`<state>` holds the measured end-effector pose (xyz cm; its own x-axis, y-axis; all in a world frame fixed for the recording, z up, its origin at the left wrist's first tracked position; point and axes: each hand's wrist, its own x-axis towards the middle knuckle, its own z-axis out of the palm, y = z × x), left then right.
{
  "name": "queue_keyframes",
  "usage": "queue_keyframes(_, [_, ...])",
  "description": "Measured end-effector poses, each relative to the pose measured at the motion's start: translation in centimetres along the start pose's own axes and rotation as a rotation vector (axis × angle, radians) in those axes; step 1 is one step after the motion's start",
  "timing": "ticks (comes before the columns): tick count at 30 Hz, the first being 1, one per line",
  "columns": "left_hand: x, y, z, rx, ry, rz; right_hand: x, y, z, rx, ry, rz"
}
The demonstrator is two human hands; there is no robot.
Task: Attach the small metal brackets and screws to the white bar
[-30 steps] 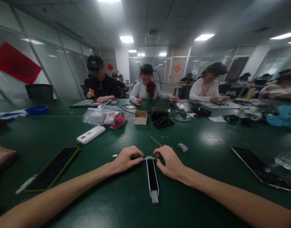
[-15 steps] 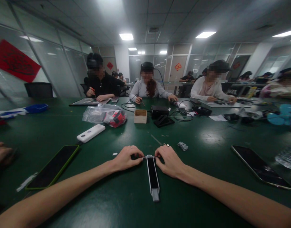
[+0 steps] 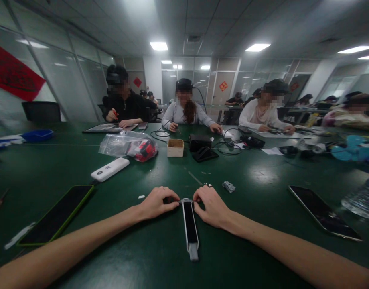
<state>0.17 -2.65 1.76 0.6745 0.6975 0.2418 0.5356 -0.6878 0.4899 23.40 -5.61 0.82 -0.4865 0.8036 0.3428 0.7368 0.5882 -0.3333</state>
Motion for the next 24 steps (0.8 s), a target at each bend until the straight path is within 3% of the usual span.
queue_keyframes(9, [0.2,0.2,0.1,0.093,0.017,-0.013,0.3,0.1,-0.8,-0.044,-0.011,-0.056])
queue_keyframes(13, [0.5,0.0,0.3,0.112,0.021,-0.015,1.2,0.4,-3.1,-0.104,-0.036,-0.074])
queue_keyframes(19, [0.5,-0.1,0.2,0.083,-0.023,-0.005,2.8,2.8,-7.6,-0.233,0.037,0.056])
queue_keyframes(24, [0.4,-0.2,0.2,0.106,-0.035,-0.004,3.0,5.2,-8.9,-0.263,-0.220,0.075])
